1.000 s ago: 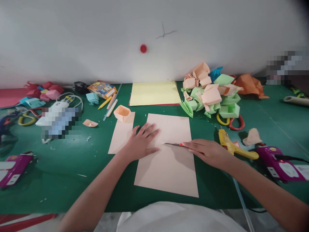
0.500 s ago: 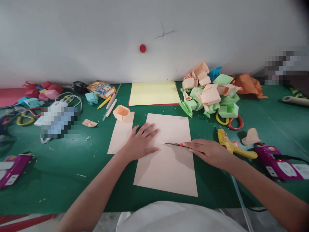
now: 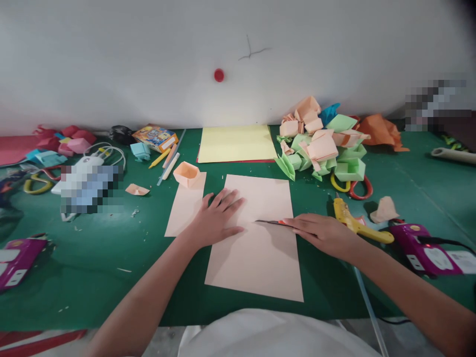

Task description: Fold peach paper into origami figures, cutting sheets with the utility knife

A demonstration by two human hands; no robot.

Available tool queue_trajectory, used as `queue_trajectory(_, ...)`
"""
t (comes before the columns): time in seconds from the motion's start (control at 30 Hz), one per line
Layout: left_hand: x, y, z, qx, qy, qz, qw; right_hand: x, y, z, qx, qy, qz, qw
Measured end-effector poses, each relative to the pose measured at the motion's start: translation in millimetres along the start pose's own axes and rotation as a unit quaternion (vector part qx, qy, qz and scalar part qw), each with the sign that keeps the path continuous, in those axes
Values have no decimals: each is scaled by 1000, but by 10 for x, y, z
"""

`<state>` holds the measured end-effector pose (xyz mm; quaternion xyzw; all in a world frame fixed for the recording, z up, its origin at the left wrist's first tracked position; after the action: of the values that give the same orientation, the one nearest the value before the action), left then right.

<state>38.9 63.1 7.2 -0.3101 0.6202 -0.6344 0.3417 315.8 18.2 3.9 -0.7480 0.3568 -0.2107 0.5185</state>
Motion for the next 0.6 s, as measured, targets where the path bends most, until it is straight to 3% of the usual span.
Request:
queue_trajectory(0.27, -3, 49, -16, -10, -4, -23, 1000, 19, 20, 27, -7, 6, -10, 1000)
queue_trajectory(0.6, -5, 47, -19, -7, -1, -5, 1000, 54, 30, 50, -6, 14, -18, 1000)
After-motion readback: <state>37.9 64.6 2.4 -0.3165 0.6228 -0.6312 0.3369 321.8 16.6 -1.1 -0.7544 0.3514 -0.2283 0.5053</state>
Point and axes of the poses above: each hand's wrist, its own x-axis away from the middle knuckle, its own y-axis out of the palm, z = x × y, the point moved 6 cm from there along -x, towards the middle knuckle, and after that the axes turned 6 degrees about -y, right-handed, at the moved point
